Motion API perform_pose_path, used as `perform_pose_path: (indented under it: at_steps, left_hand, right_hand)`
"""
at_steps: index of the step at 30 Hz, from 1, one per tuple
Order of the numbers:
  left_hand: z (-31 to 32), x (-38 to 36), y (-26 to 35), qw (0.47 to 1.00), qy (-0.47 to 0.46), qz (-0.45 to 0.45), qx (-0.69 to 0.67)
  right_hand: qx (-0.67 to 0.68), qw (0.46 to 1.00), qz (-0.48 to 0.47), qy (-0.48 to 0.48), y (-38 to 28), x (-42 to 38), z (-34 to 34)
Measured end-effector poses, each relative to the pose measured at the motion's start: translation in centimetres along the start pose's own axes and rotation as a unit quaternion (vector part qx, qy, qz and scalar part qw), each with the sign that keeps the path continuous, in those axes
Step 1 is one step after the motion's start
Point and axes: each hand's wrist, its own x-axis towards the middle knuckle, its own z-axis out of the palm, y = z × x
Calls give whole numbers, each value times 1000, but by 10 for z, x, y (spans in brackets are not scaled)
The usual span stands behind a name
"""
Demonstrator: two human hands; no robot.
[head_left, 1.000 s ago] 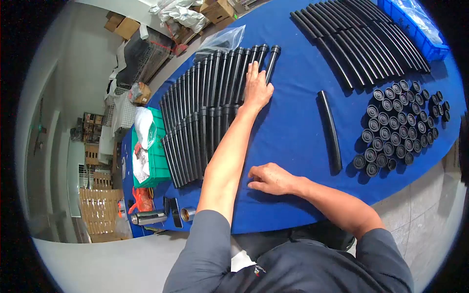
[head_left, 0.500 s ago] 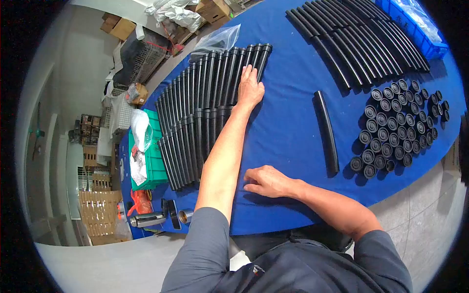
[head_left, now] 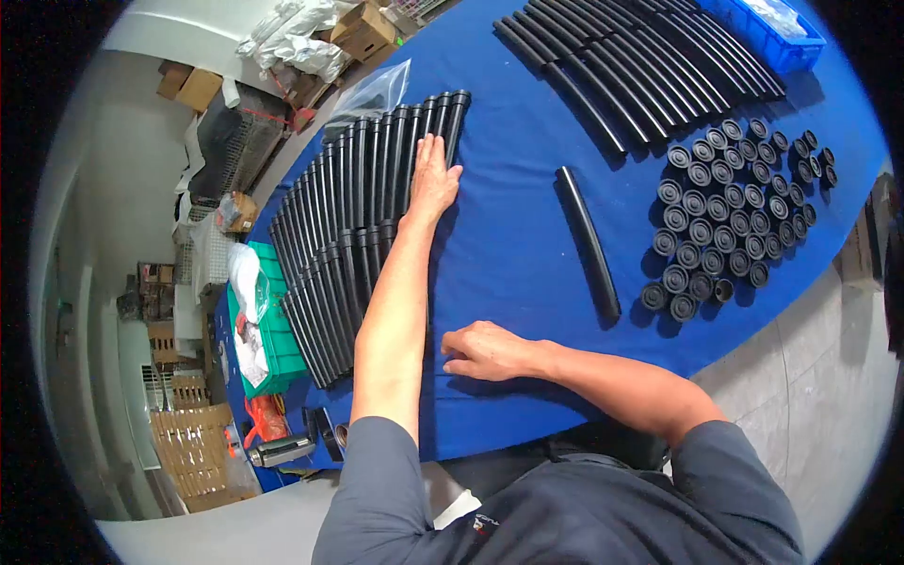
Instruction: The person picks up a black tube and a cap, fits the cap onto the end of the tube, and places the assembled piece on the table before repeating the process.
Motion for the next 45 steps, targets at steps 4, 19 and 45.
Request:
perform_pose_path:
  at_steps: [4,19,45]
  left_hand:
    - [-8,-6,14,999,47,0,-24]
    - [27,16,195,959,76,235,-137]
    - [-30,9,188,905,82,417,6]
  right_hand:
    - [-3,1000,-2,-3,2,0,2]
    - [15,983,-140,115,18,3,22]
    - [-8,998,-49,42,10,1,11]
